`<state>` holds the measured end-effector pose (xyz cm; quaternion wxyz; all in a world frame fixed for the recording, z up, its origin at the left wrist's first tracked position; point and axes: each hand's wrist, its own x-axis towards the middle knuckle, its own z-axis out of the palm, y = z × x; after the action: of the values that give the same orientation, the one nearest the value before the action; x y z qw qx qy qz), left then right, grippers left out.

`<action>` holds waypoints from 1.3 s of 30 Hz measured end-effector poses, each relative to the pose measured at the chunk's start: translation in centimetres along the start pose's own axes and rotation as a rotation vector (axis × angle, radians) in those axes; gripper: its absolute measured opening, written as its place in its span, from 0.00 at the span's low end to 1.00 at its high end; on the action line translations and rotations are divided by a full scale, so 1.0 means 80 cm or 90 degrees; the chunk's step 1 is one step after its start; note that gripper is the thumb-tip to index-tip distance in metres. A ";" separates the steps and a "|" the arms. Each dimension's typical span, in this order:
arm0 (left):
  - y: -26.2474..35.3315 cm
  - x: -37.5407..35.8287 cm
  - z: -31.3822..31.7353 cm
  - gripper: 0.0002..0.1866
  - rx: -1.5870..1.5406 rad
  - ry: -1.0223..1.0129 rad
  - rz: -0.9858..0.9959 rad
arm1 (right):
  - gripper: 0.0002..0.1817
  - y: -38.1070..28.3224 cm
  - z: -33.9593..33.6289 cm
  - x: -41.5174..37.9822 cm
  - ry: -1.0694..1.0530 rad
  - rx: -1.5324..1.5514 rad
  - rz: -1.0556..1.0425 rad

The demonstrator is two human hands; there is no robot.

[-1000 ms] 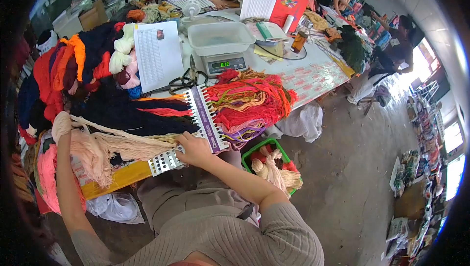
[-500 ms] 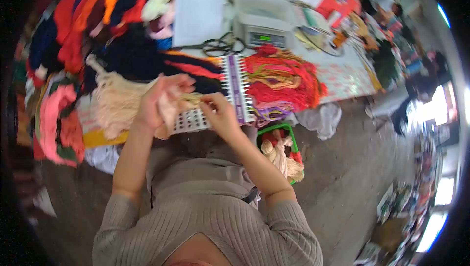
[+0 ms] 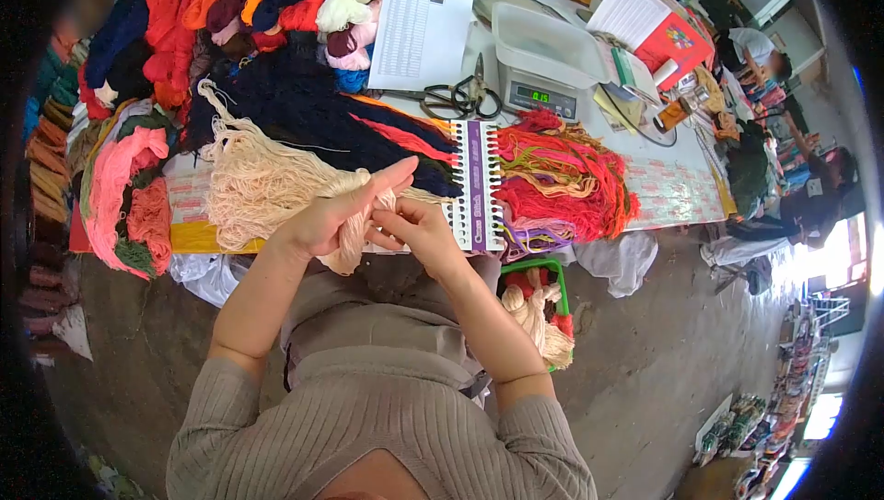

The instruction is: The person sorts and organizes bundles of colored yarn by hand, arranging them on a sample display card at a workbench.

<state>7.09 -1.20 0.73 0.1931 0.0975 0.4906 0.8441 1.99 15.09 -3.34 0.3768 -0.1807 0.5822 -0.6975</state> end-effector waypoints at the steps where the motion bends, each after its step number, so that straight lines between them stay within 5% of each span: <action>1: -0.001 0.000 -0.006 0.36 0.004 0.015 0.001 | 0.13 -0.002 -0.002 0.000 0.016 -0.034 -0.040; 7: 0.004 -0.004 -0.020 0.34 -0.029 0.065 0.005 | 0.10 -0.002 -0.014 -0.006 0.072 0.144 -0.083; 10: 0.005 0.000 -0.034 0.32 -0.057 0.094 0.037 | 0.12 0.019 -0.020 0.001 0.008 -0.096 -0.048; 11: 0.008 0.004 -0.025 0.29 -0.122 0.201 0.008 | 0.14 0.005 -0.016 -0.005 0.007 -0.125 -0.041; 13: 0.020 -0.011 -0.043 0.23 0.037 0.292 -0.137 | 0.13 -0.002 -0.039 -0.007 0.069 -0.243 -0.169; 14: 0.032 -0.021 -0.048 0.19 0.163 0.306 -0.106 | 0.13 -0.016 -0.051 -0.010 0.115 -0.180 -0.179; 17: 0.081 -0.072 -0.136 0.17 -0.060 0.476 -0.050 | 0.12 -0.078 -0.117 -0.041 0.278 -0.237 -0.127; 20: 0.165 -0.186 -0.296 0.18 -0.185 0.464 0.153 | 0.14 -0.105 -0.229 -0.060 0.428 -0.273 -0.177; 21: 0.200 -0.223 -0.337 0.18 -0.253 0.337 0.191 | 0.14 -0.112 -0.276 -0.067 0.493 -0.304 -0.172; 23: 0.281 -0.307 -0.418 0.19 -0.125 0.521 0.328 | 0.13 -0.135 -0.355 -0.090 0.607 -0.350 -0.148; 24: 0.317 -0.340 -0.435 0.19 -0.109 0.522 0.383 | 0.12 -0.148 -0.391 -0.105 0.677 -0.393 -0.138; 25: 0.376 -0.435 -0.571 0.22 -0.083 0.198 0.366 | 0.10 -0.166 -0.409 -0.123 0.729 -0.357 -0.163; 28: 0.445 -0.445 -0.488 0.30 0.064 0.022 0.420 | 0.11 -0.202 -0.529 -0.161 0.744 -0.661 -0.286; 29: 0.448 -0.433 -0.469 0.30 0.057 0.063 0.407 | 0.11 -0.218 -0.554 -0.159 0.681 -0.790 -0.346; 30: 0.450 -0.413 -0.456 0.29 0.076 0.159 0.431 | 0.10 -0.239 -0.511 -0.149 0.666 -0.850 -0.310; 31: 0.440 -0.383 -0.431 0.29 0.104 0.251 0.453 | 0.09 -0.249 -0.418 -0.126 0.560 -0.635 -0.376; 32: 0.365 -0.301 -0.319 0.26 0.030 0.237 0.501 | 0.09 -0.268 -0.364 -0.106 0.462 -0.275 -0.253; 33: 0.325 -0.258 -0.303 0.25 0.000 0.100 0.469 | 0.11 -0.270 -0.327 -0.082 0.385 -0.285 -0.234; 35: 0.249 -0.187 -0.267 0.20 0.023 0.087 0.401 | 0.11 -0.269 -0.205 -0.041 0.279 -0.484 -0.257; 36: 0.196 -0.106 -0.127 0.22 0.063 0.710 0.506 | 0.12 -0.262 -0.161 -0.019 0.207 -0.560 -0.271; 37: 0.170 -0.096 -0.132 0.23 0.125 0.670 0.375 | 0.12 -0.255 -0.120 0.001 0.133 -0.635 -0.284; 38: 0.147 -0.091 -0.154 0.25 0.098 0.255 0.300 | 0.12 -0.255 -0.077 0.015 0.028 -0.686 -0.256; 39: 0.120 -0.064 -0.129 0.29 0.076 0.198 0.288 | 0.11 -0.252 -0.017 0.023 -0.020 -0.904 -0.437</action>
<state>5.85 -15.80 3.97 -0.0838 0.0851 0.5286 0.8404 -6.47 15.45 15.11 -0.0573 -0.5577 0.7945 -0.2336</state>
